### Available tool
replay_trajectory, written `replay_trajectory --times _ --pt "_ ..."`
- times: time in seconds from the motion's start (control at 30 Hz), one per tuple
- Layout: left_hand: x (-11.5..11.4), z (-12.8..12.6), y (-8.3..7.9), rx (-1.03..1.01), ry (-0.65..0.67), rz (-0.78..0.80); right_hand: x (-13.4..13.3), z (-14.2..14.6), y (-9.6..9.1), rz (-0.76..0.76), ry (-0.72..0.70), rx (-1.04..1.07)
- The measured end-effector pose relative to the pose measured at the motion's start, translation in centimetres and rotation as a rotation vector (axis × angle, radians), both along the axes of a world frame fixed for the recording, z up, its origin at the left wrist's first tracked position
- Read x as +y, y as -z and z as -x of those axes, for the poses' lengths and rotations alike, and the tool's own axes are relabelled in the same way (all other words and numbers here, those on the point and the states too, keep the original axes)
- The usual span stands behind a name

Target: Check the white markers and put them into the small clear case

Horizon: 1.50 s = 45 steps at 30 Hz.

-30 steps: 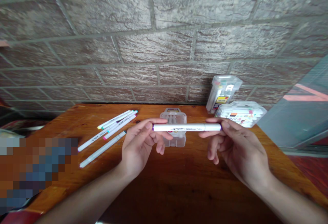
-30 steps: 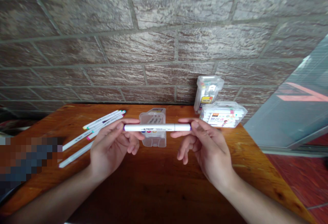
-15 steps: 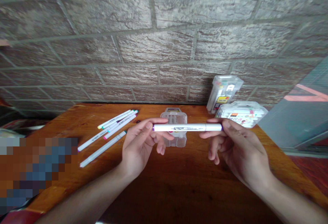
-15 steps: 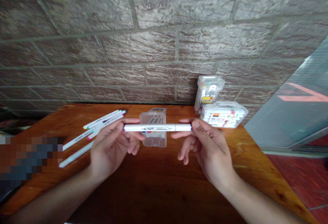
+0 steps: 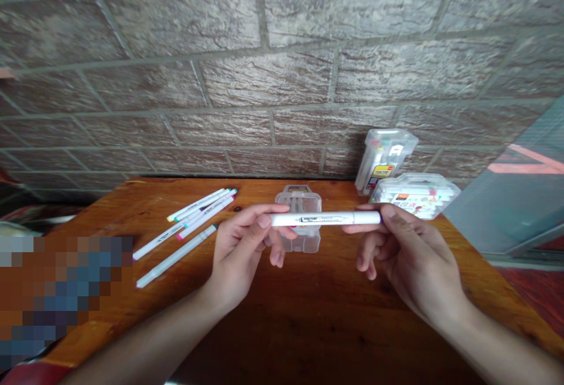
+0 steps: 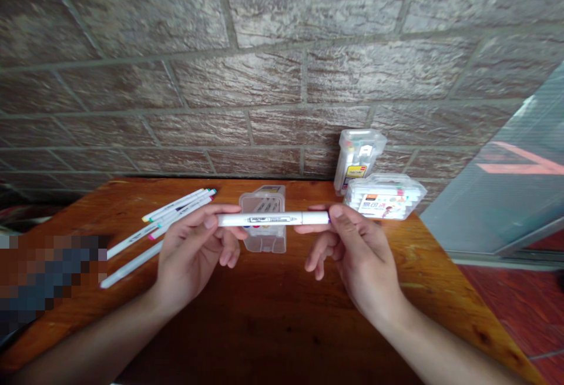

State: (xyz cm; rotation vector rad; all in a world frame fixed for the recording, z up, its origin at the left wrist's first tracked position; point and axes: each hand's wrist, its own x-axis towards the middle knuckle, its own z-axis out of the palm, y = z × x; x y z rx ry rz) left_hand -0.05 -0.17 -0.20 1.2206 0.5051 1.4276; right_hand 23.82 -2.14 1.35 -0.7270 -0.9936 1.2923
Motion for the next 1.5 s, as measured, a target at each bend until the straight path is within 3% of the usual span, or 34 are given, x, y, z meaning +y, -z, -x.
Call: replay_trajectory --times 0.6,0.9,1.2,1.5 --pt "-0.1 -0.4 -0.3 0.243 -0.184 -0.001 0.0 0.0 0.7 -0.114 0.08 -0.289" --pt "-0.1 -0.3 -0.1 0.258 -0.162 0.003 -0.4 0.2 0.6 -0.069 0.112 -0.34" --pt "-0.1 -0.1 0.5 0.219 -0.119 0.021 0.0 0.0 0.8 -0.138 0.065 -0.294" --pt "0.0 -0.2 0.1 0.249 -0.14 -0.01 -0.2 0.0 0.9 -0.072 0.056 -0.272"
